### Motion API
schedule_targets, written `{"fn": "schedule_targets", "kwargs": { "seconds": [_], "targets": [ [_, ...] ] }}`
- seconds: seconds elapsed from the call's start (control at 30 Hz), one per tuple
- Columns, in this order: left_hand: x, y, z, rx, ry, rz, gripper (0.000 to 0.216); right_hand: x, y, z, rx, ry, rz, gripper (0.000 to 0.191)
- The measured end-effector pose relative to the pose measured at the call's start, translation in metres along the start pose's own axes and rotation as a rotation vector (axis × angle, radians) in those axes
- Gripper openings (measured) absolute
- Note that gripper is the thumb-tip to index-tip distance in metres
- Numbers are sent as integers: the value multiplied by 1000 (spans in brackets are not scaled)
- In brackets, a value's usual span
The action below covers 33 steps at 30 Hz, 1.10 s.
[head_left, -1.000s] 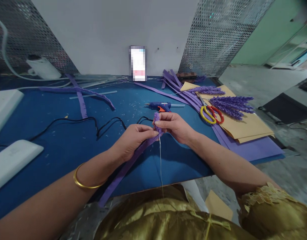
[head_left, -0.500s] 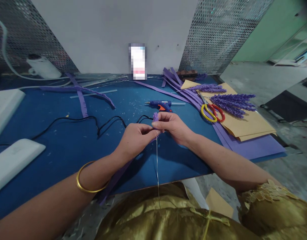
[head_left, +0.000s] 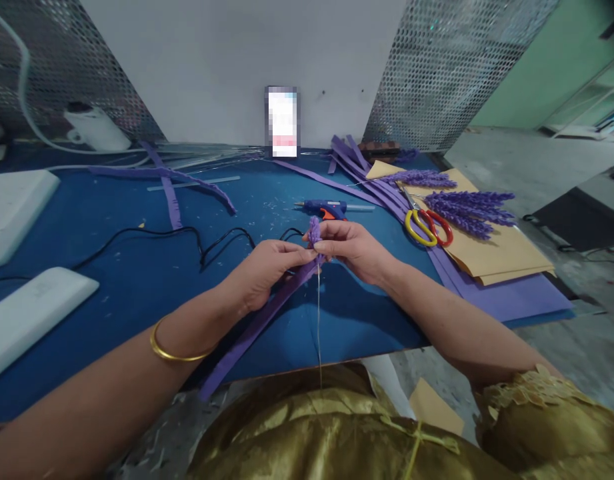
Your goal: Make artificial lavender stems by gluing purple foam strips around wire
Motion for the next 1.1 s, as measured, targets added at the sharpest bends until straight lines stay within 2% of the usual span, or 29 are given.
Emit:
{"fn": "schedule_targets", "kwargs": {
  "seconds": [0.17,0.3,0.47,0.6,0.8,0.93,1.1],
  "targets": [
    [1,-1,1,48,-29,44,21,-1,2,0,-26,5,-42,28],
    [1,0,0,132,-70,6,23,-1,4,-3,-18,-21,-26,30],
    [-2,-1,0,202,-52,-27,25,-1,2,-4,10,-31,-9,29],
    [-4,-5,1,152,-42,-62,25,-1,-3,-7,26,-61,6,25],
    [-3,-4,2,0,-55,-178,26,-1,-12,-16,61,-68,60,22],
    [-4,-2,1,-2,-7,-144,22,-1,-12,-16,56,-46,21,21],
    [-3,1,0,13,-15,-94,19,-1,-11,-13,51,-34,9,23]
  ]
}}
Point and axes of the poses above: each hand's wrist, its own x-axis away from the middle knuckle, its own y-axis out of the palm, z = x × y, the point moved 4 cm from there along -x, towards the middle knuckle, and after that the axes turned 7 degrees about -x, right-handed, at the moved point
